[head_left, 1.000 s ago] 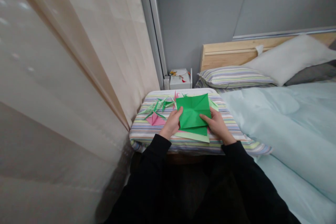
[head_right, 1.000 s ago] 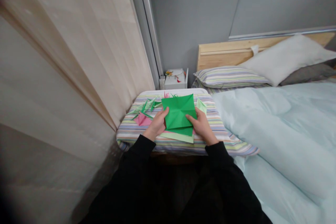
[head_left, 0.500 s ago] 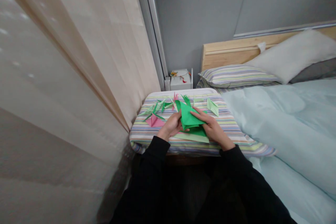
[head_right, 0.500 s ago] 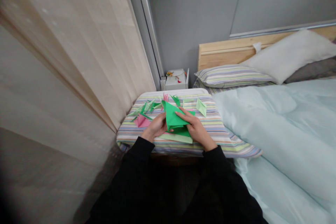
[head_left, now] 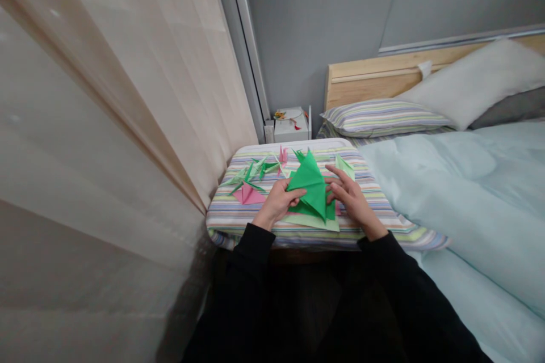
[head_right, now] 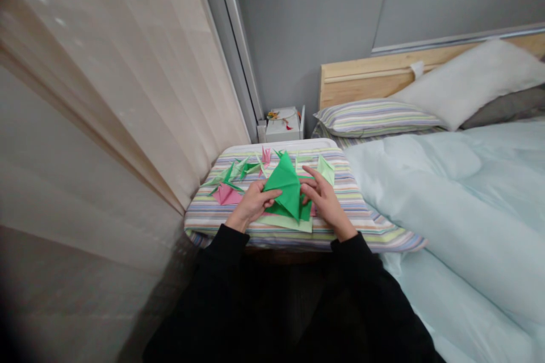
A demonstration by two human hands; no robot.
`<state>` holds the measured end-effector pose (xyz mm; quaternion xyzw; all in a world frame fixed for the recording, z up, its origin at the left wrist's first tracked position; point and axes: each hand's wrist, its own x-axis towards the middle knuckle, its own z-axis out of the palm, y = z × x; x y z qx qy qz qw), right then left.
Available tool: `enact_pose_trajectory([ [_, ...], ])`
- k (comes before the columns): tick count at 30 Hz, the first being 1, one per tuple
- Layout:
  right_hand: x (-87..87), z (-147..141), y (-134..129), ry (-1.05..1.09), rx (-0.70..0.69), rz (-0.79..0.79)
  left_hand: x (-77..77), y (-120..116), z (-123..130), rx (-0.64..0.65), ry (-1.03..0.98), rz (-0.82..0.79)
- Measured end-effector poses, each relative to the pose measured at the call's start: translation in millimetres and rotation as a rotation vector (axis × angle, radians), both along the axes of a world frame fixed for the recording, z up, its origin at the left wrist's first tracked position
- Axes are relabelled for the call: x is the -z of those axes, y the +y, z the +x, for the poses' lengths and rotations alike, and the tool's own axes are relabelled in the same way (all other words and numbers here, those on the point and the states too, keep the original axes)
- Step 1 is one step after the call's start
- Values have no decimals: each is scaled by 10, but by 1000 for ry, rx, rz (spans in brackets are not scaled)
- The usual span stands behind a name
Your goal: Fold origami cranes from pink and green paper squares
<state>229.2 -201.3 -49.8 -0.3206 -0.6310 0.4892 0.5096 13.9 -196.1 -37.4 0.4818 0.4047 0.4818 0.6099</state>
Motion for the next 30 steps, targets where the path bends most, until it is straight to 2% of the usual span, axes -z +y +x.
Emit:
enact_pose_trajectory([
  [2,13,18,25,-28,-70,-105,-1,-4,-4,12,36,17],
  [4,7,25,26,-89,-125,-142,5,-11,-11,12,41,34],
  [6,-18,24,13,-111,-138,-138,13,-16,-18,-6,21,40],
  [10,-61,27,-9,-137,-157,-127,20,-15,-20,-124,-70,45],
  [14,-35,52,-5,-109,-171,-124,46,12,-13,-187,-104,86],
  [17,-11,52,10,-102,-147,-134,85,33,-14,-177,-111,108],
  [21,-23,13,33,-142,-46,-169,113,41,-20,-135,-98,144],
  [30,-69,-20,31,-226,23,-166,87,31,-17,-248,32,216],
])
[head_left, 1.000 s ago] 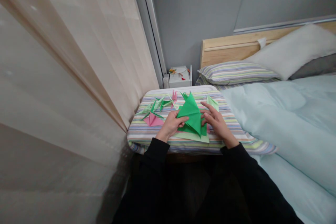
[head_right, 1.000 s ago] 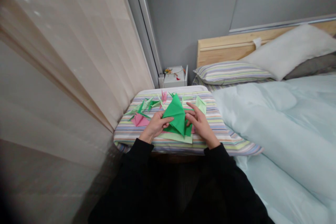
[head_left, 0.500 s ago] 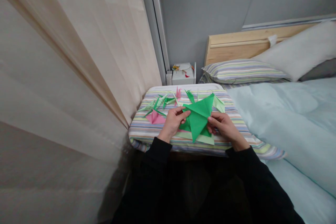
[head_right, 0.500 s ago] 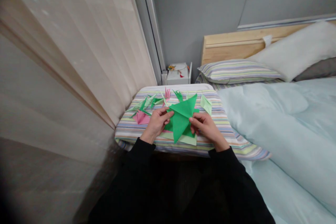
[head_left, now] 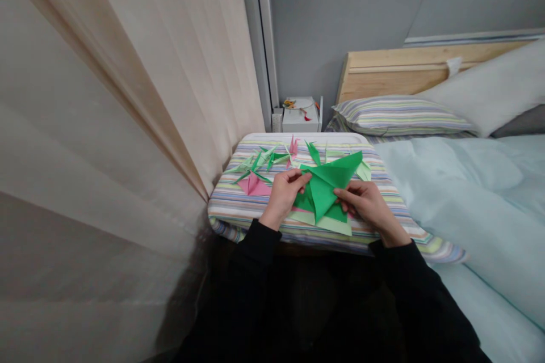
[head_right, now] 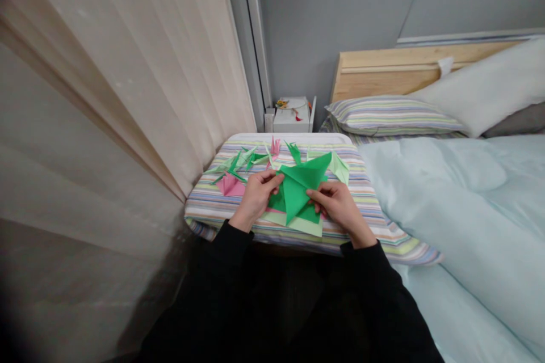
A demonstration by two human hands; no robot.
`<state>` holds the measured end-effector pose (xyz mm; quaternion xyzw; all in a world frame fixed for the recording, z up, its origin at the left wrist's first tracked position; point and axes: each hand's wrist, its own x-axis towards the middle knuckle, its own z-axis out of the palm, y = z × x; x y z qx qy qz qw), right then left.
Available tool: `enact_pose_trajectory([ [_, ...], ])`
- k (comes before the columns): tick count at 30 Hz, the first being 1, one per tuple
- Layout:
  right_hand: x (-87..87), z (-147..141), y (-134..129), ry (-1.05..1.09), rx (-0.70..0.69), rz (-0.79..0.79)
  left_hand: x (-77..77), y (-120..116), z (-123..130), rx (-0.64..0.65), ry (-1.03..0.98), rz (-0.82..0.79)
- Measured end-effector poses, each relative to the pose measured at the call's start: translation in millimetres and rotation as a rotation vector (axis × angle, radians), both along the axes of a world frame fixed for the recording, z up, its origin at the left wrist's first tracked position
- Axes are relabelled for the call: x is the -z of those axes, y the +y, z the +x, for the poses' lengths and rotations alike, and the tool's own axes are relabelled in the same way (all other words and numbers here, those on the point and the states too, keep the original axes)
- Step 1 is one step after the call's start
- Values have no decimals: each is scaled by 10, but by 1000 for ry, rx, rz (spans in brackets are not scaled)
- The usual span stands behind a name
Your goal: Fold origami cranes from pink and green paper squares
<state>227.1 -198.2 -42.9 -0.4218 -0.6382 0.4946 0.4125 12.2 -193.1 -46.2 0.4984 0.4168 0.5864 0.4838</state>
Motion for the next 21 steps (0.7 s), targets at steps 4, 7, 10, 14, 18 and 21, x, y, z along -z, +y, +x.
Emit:
enact_pose_trajectory([
  [4,9,-7,2,-31,-16,-9,-22,-33,3,-21,81,25],
  [7,18,-6,1,-24,-14,-21,-11,-46,-9,-3,139,42],
  [10,30,-4,0,13,-7,-57,8,-52,-24,32,180,52],
  [14,43,-18,2,52,54,-111,5,-67,-19,111,207,65],
  [18,32,-46,3,57,114,-112,-14,-69,13,95,93,72],
  [21,24,-59,3,36,114,-111,-23,-62,35,53,31,48],
])
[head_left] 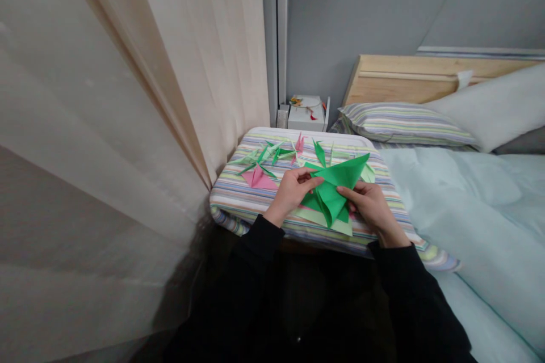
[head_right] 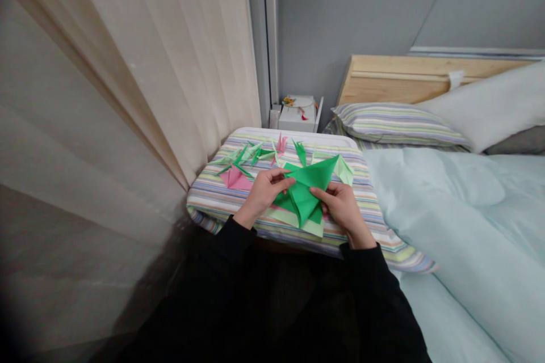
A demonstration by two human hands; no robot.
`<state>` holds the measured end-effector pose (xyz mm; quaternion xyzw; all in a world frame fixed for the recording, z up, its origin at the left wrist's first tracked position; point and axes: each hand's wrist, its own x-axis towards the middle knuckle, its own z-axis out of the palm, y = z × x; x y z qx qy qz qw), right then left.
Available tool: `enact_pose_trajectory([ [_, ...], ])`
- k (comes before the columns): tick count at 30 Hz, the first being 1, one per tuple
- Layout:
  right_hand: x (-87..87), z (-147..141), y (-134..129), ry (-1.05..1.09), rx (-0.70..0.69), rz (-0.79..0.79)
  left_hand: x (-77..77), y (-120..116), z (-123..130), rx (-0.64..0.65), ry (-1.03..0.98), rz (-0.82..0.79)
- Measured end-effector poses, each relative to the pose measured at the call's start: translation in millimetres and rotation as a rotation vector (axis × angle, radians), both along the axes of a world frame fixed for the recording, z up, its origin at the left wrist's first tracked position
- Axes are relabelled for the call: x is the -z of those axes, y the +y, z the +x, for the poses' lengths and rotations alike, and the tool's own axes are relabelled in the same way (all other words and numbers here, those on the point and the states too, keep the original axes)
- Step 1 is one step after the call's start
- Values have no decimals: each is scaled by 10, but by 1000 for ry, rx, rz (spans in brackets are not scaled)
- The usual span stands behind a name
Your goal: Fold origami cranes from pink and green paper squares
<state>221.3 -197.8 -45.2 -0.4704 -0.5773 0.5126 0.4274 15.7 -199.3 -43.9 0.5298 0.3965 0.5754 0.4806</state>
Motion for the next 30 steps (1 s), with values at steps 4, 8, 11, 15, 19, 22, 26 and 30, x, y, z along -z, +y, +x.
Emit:
enact_pose_trajectory([
  [4,11,2,2,-1,-4,-3,-7,-9,11,-46,24,10],
  [8,22,22,-1,-7,-22,24,-14,-31,13,-59,-6,-3],
  [11,27,36,-3,-7,-41,42,-14,-37,9,-69,9,2],
  [15,30,42,-4,-19,-56,57,-5,-30,-1,-58,44,16],
  [19,15,33,-19,-72,-29,78,-1,-28,-7,-33,80,21],
  [22,10,18,-25,-92,1,91,-14,-37,-12,-7,151,32],
  [26,24,13,-15,-98,31,102,-33,-49,-21,0,182,44],
  [30,32,55,-17,-58,-54,96,-23,-48,-23,3,125,32],
])
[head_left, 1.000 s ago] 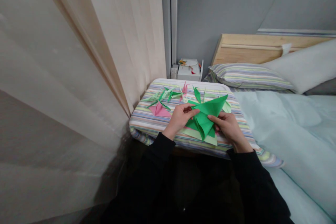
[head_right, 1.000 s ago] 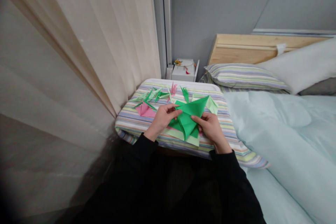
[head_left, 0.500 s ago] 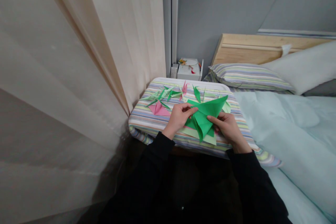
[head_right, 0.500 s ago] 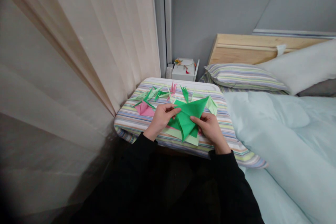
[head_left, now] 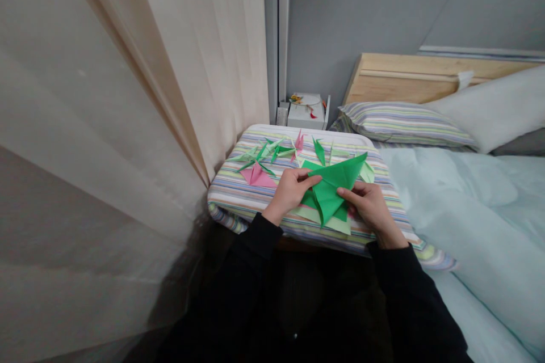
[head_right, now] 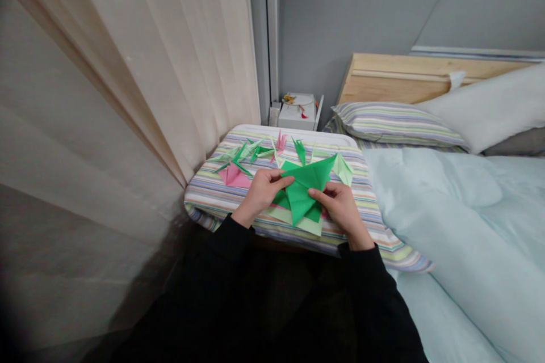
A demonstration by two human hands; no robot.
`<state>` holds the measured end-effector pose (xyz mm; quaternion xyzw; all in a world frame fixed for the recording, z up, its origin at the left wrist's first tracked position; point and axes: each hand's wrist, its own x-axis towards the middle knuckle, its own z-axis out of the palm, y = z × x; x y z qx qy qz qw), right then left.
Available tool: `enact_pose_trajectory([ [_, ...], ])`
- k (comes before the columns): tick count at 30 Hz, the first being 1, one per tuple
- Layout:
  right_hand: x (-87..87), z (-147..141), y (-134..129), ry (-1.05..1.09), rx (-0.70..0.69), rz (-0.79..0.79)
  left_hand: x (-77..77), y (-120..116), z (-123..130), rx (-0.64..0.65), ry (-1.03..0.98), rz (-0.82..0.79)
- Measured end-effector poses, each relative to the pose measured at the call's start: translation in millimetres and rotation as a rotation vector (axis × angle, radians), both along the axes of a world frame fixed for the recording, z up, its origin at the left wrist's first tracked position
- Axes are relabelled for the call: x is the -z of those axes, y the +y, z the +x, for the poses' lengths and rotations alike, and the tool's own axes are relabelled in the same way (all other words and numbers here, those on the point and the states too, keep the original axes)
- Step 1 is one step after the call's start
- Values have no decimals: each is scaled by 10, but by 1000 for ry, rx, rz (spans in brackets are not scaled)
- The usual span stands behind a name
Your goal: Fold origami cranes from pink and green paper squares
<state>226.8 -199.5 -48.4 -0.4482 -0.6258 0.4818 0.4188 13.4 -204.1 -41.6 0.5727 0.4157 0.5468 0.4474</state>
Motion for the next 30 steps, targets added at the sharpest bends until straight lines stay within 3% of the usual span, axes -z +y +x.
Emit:
enact_pose_trajectory([
  [6,6,89,-2,97,-176,-22,53,27,13,19,-170,-117],
  [17,-43,-12,18,28,-50,-93,47,35,22,47,-165,-168],
  [30,-21,5,44,-5,-61,-63,111,84,19,103,-78,-31],
])
